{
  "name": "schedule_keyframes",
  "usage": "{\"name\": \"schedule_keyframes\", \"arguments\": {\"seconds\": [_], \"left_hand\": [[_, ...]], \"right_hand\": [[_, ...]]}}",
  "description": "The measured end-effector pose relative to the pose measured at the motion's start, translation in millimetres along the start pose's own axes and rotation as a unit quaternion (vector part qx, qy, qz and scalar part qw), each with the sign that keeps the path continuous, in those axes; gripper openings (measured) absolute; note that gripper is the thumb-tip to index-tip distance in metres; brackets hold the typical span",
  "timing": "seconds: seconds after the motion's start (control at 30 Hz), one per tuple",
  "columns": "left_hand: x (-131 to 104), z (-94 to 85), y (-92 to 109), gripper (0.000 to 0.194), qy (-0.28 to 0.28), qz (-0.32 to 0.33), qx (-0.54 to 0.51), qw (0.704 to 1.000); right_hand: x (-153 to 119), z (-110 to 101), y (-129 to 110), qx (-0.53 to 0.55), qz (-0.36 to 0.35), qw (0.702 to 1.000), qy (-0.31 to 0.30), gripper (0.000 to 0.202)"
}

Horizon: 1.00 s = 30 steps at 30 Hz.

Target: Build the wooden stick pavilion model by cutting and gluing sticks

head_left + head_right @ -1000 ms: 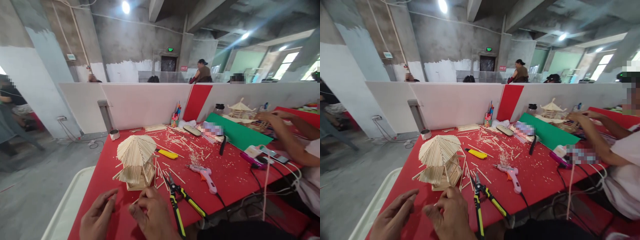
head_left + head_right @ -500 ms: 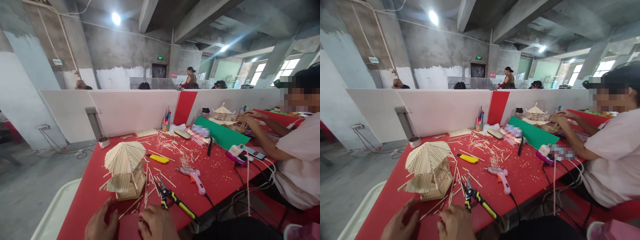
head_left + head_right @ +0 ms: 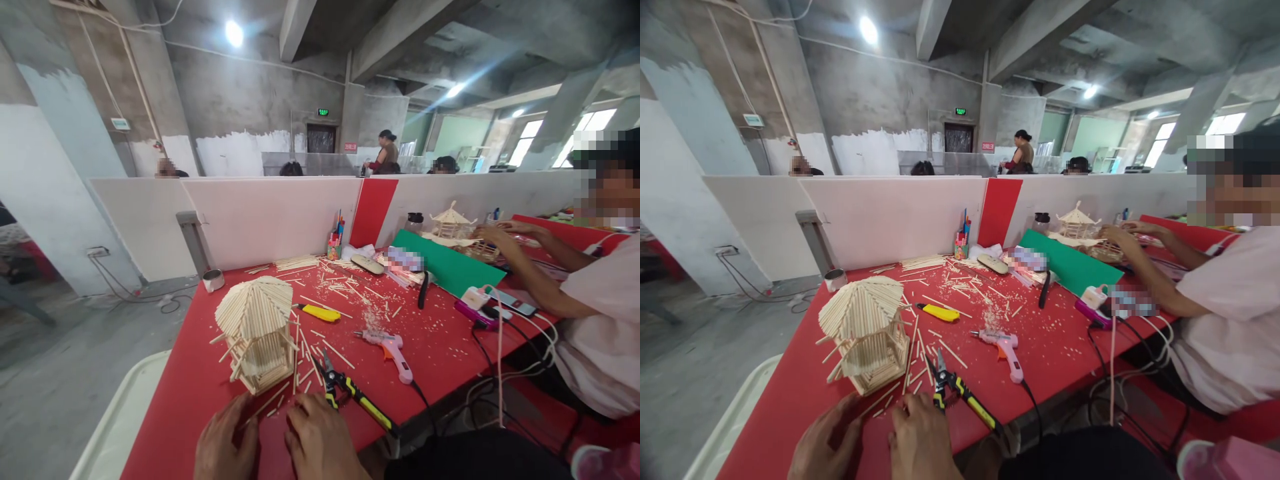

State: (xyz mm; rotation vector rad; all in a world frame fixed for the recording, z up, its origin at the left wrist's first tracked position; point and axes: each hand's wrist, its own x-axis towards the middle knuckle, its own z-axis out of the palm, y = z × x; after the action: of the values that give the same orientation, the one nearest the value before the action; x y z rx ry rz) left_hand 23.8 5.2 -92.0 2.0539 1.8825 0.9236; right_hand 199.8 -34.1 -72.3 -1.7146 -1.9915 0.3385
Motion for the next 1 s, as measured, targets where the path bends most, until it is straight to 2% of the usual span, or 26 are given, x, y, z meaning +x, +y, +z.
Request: {"name": "schedule_keyframes", "arguments": {"seconds": [0.23,0.37,0.5,0.67,0.83,1.0], "left_hand": [[-6,-3.7,14,0.028,0.066,-0.025,-0.069,0.995],[-9,-8.1,31,0.028,0.010,-0.017,-0.154,0.988],[-14,-7.0,43,0.035,0.010,-0.047,-0.188,0.981],[-16,-9.7,48,0.032,0.017,-0.070,-0.224,0.972],[-13,-11.5,55,0.030,0.000,-0.054,-0.210,0.976],[-13,-1.2,69,0.028,-0.020,-0.024,-0.206,0.978]], "right_hand": [[1,-35,16,-0.013,0.066,0.998,0.005,0.024],[4,-49,25,-0.029,0.088,0.996,0.007,0.025],[2,-49,24,-0.019,0.071,0.997,0.002,0.025],[0,-44,22,0.000,0.043,0.999,0.006,0.025],[-1,-48,29,0.012,0.042,0.999,0.009,0.025],[-8,-55,43,0.007,0.071,0.997,0.022,0.025]]}}
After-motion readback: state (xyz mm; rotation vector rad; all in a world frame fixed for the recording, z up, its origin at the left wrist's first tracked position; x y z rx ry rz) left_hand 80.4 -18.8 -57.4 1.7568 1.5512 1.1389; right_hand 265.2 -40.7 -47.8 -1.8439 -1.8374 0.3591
